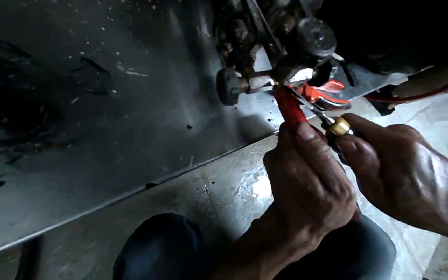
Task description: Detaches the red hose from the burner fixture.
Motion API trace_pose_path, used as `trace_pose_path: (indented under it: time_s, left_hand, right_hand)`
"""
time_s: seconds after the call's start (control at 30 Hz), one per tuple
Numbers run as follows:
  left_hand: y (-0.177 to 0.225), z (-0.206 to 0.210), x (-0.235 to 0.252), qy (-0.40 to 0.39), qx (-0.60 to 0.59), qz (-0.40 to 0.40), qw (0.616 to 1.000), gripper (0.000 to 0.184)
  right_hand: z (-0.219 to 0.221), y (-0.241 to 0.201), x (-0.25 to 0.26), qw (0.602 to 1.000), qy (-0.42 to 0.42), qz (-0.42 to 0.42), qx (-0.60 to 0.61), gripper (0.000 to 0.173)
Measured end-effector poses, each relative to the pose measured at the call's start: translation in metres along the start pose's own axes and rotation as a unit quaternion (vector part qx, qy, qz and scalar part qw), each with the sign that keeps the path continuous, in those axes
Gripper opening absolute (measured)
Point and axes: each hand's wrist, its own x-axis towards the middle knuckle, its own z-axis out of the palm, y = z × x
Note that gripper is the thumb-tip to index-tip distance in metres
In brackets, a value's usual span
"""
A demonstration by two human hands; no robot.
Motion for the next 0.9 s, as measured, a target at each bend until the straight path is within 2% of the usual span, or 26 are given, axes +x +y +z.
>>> trace_pose_path:
  time_s: [0.13, 0.27, 0.37, 0.5, 0.63, 0.77, 0.9]
  left_hand:
    - [0.001, 0.0, 0.0, 0.018, 0.042, 0.023, 0.999, 0.037]
    - [-0.001, -0.001, 0.001, 0.006, 0.003, 0.008, 1.0, 0.04]
    - [0.002, -0.001, 0.0, 0.018, 0.051, 0.021, 0.998, 0.038]
    - [0.003, -0.002, 0.002, 0.006, 0.036, 0.011, 0.999, 0.037]
    - [0.007, -0.003, 0.002, 0.001, 0.067, 0.008, 0.998, 0.033]
    - [0.006, -0.004, 0.004, -0.013, 0.04, 0.002, 0.999, 0.035]
    - [0.007, -0.006, 0.003, -0.006, 0.097, 0.014, 0.995, 0.031]
  right_hand:
    - [-0.004, -0.011, 0.007, 0.999, 0.002, 0.016, -0.04, 0.041]
    - [0.0, -0.008, -0.003, 0.998, 0.015, 0.01, -0.063, 0.045]
    - [-0.004, -0.016, 0.003, 0.997, 0.001, 0.032, -0.073, 0.041]
    - [-0.002, -0.013, -0.003, 0.998, 0.0, 0.037, -0.05, 0.041]
    - [-0.005, -0.017, 0.004, 0.998, -0.01, 0.055, -0.036, 0.033]
    - [-0.001, -0.007, -0.001, 0.998, -0.012, 0.048, -0.029, 0.035]
    - [-0.002, -0.011, 0.009, 0.999, -0.014, 0.04, 0.016, 0.032]
